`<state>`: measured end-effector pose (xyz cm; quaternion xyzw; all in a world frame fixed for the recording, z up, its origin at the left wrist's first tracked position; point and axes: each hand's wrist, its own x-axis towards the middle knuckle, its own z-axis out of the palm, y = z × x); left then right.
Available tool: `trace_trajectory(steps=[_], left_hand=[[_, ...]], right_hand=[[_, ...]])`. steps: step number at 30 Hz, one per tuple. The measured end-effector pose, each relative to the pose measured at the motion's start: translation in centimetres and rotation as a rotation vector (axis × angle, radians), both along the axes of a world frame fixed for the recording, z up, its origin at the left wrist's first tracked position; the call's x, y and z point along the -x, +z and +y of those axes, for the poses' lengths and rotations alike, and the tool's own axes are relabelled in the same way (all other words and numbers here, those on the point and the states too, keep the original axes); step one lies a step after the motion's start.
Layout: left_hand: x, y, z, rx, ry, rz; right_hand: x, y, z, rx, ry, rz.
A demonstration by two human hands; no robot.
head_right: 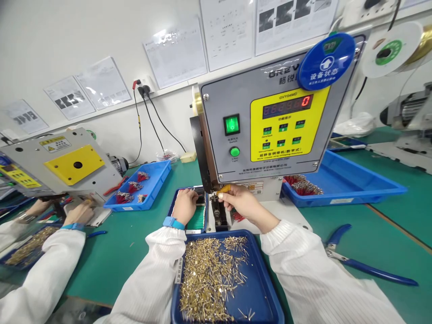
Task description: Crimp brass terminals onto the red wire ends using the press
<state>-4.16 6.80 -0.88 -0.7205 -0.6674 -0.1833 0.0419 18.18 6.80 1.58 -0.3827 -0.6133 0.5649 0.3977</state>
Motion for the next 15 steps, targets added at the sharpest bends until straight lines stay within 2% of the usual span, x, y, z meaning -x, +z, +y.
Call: trace_trajectory(steps=[8,11,15], left_hand=[[-2.3,1.0,-2.3,-0.447,-0.312,-0.164],[-2.9,1.3,-2.8,-0.525,-0.371,-0.164],[-3.0,1.4,-2.9,-0.571,-0.384,-0.166]], right_hand=[[0.2,-0.6,0.1,-0.02,-0.016,0.059],[0.2,-0.4,0.1,-0.037,-0.008,0.049],[0.2,-0.2,0.1,-0.049,-0.011,0.033]])
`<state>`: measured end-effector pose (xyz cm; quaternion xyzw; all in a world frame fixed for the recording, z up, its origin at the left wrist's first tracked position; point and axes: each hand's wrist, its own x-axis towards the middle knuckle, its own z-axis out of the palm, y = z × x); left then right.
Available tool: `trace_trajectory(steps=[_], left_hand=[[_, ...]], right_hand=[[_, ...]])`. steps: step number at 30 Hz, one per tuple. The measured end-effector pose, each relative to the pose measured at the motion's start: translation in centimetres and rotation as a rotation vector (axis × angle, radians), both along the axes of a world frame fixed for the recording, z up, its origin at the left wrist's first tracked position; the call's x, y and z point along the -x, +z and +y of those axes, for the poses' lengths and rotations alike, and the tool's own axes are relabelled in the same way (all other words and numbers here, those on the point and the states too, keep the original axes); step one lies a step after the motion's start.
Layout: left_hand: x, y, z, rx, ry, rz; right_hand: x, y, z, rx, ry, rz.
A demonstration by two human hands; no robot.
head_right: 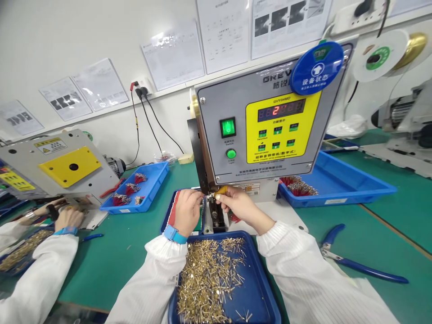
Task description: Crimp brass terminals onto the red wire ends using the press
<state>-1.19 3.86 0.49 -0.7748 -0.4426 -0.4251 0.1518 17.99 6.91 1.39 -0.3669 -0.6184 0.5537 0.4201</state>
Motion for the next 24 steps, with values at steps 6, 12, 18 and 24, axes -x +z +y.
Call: trace_trajectory(steps=[6,12,18,24], left_hand=[[0.16,-0.16,0.08,0.007,-0.004,0.006],[0.15,-0.22,0.11,0.016,-0.005,0.008],[0.17,-0.29,0.16,0.024,0.0,0.009],[0.19,-0.29,0.12,0.036,0.004,0.019]], right_hand=[[0.03,-0.19,-0.08,0.018,-0.015,0.041],[0.21,-0.43,-0.07,0.01,-0.039,0.032],[0.27,-0.36,0.01,-0.007,-0.02,0.025],[0.23,-0.45,0.08,0.006,-0.015,0.025]])
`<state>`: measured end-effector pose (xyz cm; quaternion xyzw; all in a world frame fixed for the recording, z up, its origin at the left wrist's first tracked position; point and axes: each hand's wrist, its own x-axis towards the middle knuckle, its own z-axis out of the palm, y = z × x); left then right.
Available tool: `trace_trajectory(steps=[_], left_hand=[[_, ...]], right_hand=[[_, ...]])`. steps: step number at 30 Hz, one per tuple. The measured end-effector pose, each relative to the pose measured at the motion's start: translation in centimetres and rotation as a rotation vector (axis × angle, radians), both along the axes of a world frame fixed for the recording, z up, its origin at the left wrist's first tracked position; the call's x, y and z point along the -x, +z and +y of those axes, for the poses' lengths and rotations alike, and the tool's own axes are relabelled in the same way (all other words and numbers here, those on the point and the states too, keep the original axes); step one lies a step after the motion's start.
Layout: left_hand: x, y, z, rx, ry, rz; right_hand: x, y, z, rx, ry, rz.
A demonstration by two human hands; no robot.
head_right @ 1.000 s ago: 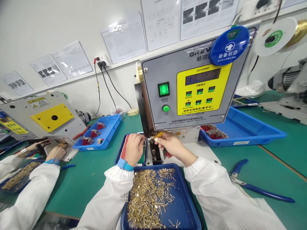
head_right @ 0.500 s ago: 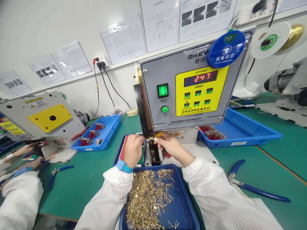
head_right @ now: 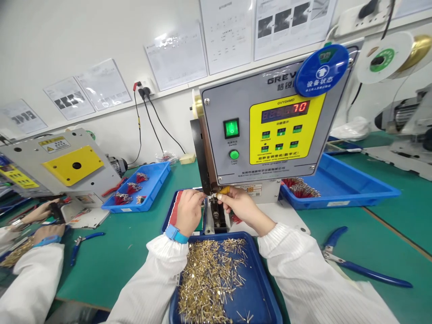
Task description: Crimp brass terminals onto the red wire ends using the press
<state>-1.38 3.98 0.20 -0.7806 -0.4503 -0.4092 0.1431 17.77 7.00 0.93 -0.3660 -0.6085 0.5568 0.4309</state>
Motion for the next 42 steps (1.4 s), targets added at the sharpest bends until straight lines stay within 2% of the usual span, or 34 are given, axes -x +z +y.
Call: trace_trajectory(steps=[18,26,36,42], left_hand=[[-0.08,0.13,-0.05,-0.02,-0.003,-0.006],[-0.2,0.49,-0.39,-0.098,0.003,-0.058],[-0.25,0.39,-0.34,-0.077,-0.005,-0.05],[-0.23,0.28,-0.28,-0.053,-0.014,-0.033]], right_hand=[[0.0,0.4,-0.29,-0.012,-0.01,-0.053],[-0.02,0.31,-0.26,-0.003,-0.01,-0.026],[0.51,-0.22,-0.52,-0.01,-0.118,-0.068],[0.62,-0.48,-0.36,-0.03,-0.132,-0.079]])
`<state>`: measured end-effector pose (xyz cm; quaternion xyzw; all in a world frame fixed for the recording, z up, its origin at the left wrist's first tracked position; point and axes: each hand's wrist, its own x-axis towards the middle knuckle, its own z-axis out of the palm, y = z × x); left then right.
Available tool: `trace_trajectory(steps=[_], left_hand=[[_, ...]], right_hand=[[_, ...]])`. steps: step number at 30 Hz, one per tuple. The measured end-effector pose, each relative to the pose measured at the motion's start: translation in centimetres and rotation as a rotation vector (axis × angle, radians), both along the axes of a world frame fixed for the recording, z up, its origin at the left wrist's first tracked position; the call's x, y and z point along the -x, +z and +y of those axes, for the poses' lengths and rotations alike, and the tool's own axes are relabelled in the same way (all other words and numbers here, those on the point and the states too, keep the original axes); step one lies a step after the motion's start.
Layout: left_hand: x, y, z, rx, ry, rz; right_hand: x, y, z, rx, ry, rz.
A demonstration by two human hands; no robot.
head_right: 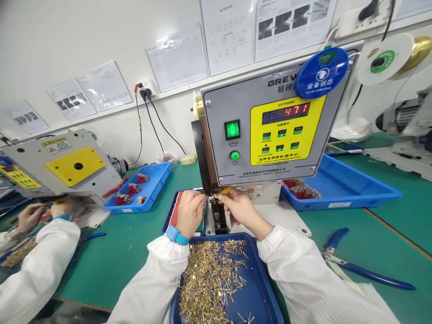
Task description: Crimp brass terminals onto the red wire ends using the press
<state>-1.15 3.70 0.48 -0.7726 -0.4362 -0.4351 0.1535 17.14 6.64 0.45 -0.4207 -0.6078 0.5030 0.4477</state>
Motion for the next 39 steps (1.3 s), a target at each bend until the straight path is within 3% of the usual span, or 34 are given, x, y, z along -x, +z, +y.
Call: trace_trajectory(steps=[13,25,39], left_hand=[[0.0,0.1,0.0,0.007,0.001,0.015],[0.1,-0.3,0.2,0.003,0.033,0.013],[0.0,-0.3,0.2,0.014,0.012,0.024]], right_hand=[[0.0,0.1,-0.1,0.014,-0.015,-0.018],[0.7,-0.2,-0.7,-0.14,-0.13,-0.115],[0.8,-0.2,-0.8,-0.129,-0.136,-0.124]])
